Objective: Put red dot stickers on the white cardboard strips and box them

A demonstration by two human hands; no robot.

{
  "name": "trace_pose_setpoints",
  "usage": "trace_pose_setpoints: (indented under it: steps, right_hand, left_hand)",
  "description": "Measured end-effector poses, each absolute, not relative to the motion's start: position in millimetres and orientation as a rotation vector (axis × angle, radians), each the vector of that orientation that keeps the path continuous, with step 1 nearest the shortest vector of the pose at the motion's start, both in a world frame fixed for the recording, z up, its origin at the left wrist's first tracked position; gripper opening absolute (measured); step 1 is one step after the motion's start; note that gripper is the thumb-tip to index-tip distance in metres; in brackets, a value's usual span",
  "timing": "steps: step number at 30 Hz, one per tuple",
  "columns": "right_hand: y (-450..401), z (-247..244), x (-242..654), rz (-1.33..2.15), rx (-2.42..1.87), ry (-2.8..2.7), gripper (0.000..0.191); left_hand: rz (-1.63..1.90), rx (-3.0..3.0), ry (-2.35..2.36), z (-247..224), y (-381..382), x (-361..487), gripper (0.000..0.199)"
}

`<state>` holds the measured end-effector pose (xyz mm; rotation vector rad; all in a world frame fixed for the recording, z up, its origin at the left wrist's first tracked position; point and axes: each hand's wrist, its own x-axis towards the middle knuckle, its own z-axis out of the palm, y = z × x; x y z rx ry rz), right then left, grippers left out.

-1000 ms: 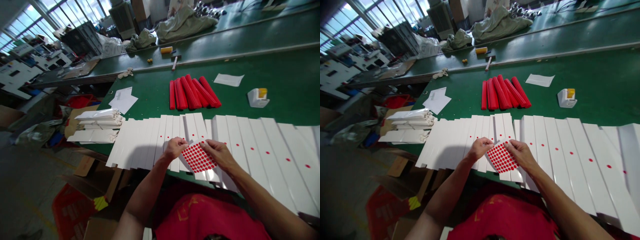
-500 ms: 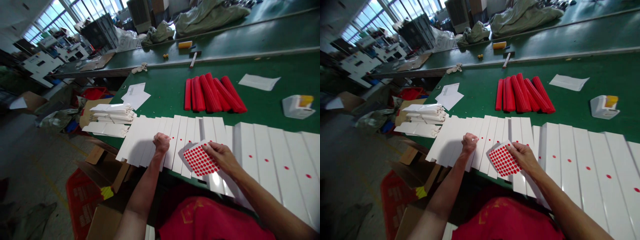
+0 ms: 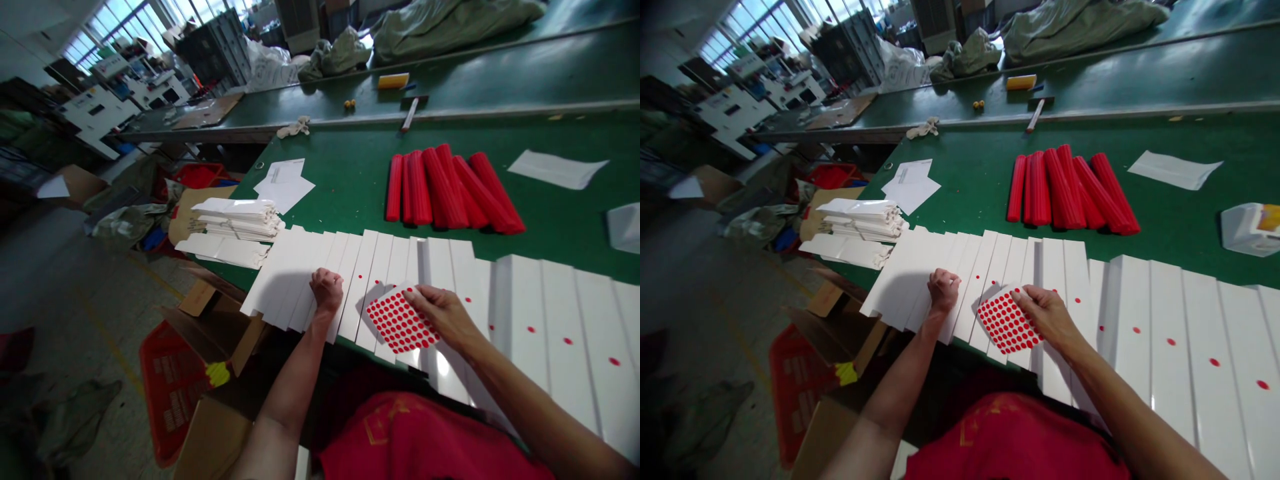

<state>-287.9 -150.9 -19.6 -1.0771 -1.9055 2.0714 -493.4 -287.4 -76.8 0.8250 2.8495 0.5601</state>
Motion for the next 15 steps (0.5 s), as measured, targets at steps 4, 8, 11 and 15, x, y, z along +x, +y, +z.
trace_pose_setpoints:
  steps: [4,8,11,15]
  right_hand:
    - [-155,-15,-296,2.145,-1.059,-1.870,0.047]
    - [-158,-16,-303,2.134,-1.041,-1.882,0.046]
    - [-161,-18,-309,2.177,-1.033,-1.855,0.044]
    - [-166,-18,-317,2.216,-1.041,-1.828,0.042]
  left_hand:
    - [0.604,0.819,2.969,-75,-292,-487,0.021]
    - [0.692,0.786,2.884,-53,-292,-485,0.011]
    - [0.907,0.933,2.464,-33,-295,-484,0.013]
    - [1.026,1.005,2.157,-24,-303,-484,0.013]
